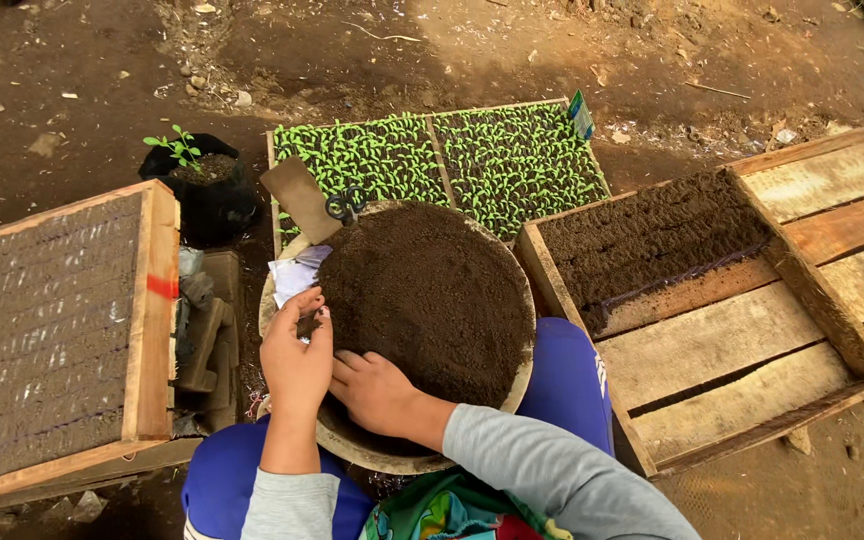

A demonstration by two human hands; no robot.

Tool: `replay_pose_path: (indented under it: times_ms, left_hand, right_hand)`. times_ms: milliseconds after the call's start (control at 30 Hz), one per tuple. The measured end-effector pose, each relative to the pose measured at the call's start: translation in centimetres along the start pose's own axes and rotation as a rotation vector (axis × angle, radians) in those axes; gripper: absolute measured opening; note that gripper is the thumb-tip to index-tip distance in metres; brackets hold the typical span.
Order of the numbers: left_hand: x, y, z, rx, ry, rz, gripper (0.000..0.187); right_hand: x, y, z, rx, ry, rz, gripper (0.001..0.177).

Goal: The person sits on the ground and repeatedly scoops soil from a round container, wraps seeds in the soil, and places the soil balls into a wooden tray. The person also handles a small packet of seeds and places the wrapped seeds into rows within the tray.

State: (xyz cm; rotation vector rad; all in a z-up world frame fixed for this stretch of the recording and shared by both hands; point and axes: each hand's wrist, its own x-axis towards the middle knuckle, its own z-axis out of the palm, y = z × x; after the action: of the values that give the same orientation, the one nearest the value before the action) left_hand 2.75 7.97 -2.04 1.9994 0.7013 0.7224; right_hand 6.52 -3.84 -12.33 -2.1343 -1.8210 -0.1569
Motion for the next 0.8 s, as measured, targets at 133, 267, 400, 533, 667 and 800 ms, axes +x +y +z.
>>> replay_pose_path:
  times_ms: [133,267,400,533,667,800]
  left_hand:
    - [0.1,1.4,-0.5,-0.059,-0.048,-0.058,0.027]
    - [0.0,0.9,0.0,-0.007,-0.109,-0.076,0.030]
    - [-0.5,0.4,0.6,0.109,-0.102,-0.006,0.028]
    - [-1.2,2.8,0.7,0.135,-0.337,-0.201,0.037]
    - [-2.5,2.8,3.8,-0.284,-0.736,-0.503,0.078]
    - [-5.4,2.1,6.9,-0.661,-0.802,-0.357,0.032]
  right_hand:
    - [-2.6,0.8,0.2,-0.077,-0.024,-0.099,0.037]
    - [-4.1,1.3,-4.0,-0.093,-0.276,-0.091,0.034]
    - [-5.2,2.5,-7.5,-0.014,-0.314,-0.024,0.040]
    - [-5.9,3.3,-10.7,0.408,0.060,0.276,0.010]
    - [-8.0,4.9,-9.3,0.826,0.445,0.748,0.003]
    - [-8.3,4.6,-8.5,1.204,0.722,0.838,0.008]
